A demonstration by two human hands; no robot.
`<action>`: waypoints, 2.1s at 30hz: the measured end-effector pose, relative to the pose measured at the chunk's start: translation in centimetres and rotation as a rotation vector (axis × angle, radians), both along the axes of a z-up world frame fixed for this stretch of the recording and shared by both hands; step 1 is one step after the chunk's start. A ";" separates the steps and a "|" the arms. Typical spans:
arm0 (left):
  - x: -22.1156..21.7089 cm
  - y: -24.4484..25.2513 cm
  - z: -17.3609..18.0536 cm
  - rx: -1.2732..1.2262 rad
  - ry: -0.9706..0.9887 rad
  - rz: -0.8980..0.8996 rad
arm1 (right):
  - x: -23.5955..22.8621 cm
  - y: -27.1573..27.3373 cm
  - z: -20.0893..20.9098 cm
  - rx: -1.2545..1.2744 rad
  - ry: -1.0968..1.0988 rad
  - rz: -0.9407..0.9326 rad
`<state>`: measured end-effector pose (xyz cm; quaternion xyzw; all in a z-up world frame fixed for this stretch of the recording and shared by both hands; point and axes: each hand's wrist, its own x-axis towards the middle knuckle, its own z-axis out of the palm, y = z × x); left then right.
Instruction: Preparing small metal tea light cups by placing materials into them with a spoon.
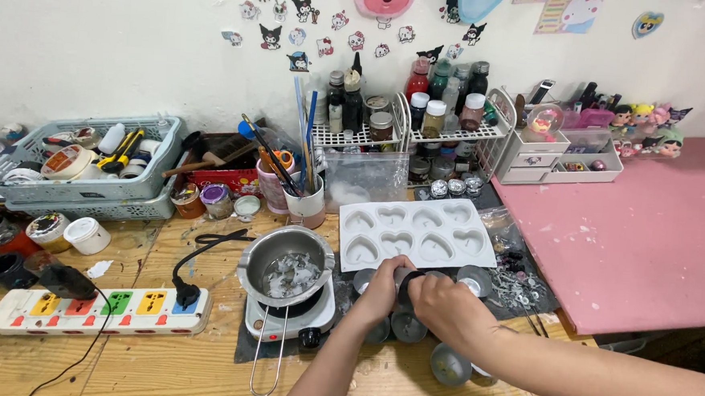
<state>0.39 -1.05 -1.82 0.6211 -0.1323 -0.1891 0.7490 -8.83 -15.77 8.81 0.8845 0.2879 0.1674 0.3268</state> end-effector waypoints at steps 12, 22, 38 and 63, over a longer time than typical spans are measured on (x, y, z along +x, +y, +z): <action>-3.3 0.6 6.6 0.312 -0.462 0.213 | 0.7 -0.1 0.9 0.618 0.459 -0.250; -3.4 -0.1 6.3 0.139 -0.431 0.115 | 1.6 -1.8 0.6 1.149 0.854 -0.364; -3.3 -0.2 5.1 -0.186 -0.617 0.244 | 2.8 -2.4 2.5 2.108 1.755 -0.729; 3.2 -2.9 -8.5 -0.703 0.120 0.214 | 6.7 13.6 11.1 0.759 0.572 -0.065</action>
